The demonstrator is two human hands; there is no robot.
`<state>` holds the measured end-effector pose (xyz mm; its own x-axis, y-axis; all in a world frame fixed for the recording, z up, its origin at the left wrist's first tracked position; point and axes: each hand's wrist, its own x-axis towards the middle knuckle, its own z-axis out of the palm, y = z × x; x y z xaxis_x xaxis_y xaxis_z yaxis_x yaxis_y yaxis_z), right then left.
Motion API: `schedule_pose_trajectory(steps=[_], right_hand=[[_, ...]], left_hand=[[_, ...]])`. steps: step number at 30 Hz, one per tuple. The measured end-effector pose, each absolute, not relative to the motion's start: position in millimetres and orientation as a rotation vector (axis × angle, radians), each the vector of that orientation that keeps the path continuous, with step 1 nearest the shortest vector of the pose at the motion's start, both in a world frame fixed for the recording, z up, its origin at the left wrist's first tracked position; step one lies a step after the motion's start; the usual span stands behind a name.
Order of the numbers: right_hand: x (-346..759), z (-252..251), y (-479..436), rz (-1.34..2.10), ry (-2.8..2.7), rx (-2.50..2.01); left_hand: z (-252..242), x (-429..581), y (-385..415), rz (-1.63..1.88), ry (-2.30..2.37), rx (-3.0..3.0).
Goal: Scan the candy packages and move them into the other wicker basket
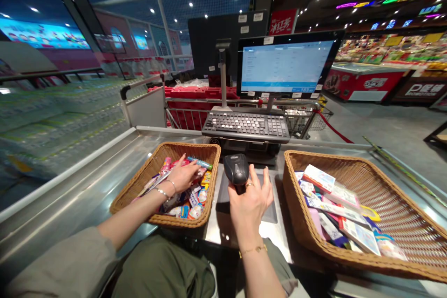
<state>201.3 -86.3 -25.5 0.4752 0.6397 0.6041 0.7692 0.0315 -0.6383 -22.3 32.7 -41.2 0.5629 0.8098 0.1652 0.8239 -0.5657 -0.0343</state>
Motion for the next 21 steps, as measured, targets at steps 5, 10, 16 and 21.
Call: schedule_pose_trajectory(steps=[5, 10, 16, 21], right_hand=[[203, -28, -87, -0.158, -1.225, -1.674], [203, -27, -87, -0.140, -1.212, -1.670], [204, -28, -88, -0.112, -1.215, -1.680], [203, -27, -88, -0.119, -1.216, -1.671]], left_hand=[[-23, -35, 39, -0.293, -1.755, -2.565], [-19, -57, 40, -0.279, -2.064, -2.366], [-27, -76, 32, -0.144, -2.135, -2.201], [-26, -76, 33, -0.096, -1.999, -2.236]])
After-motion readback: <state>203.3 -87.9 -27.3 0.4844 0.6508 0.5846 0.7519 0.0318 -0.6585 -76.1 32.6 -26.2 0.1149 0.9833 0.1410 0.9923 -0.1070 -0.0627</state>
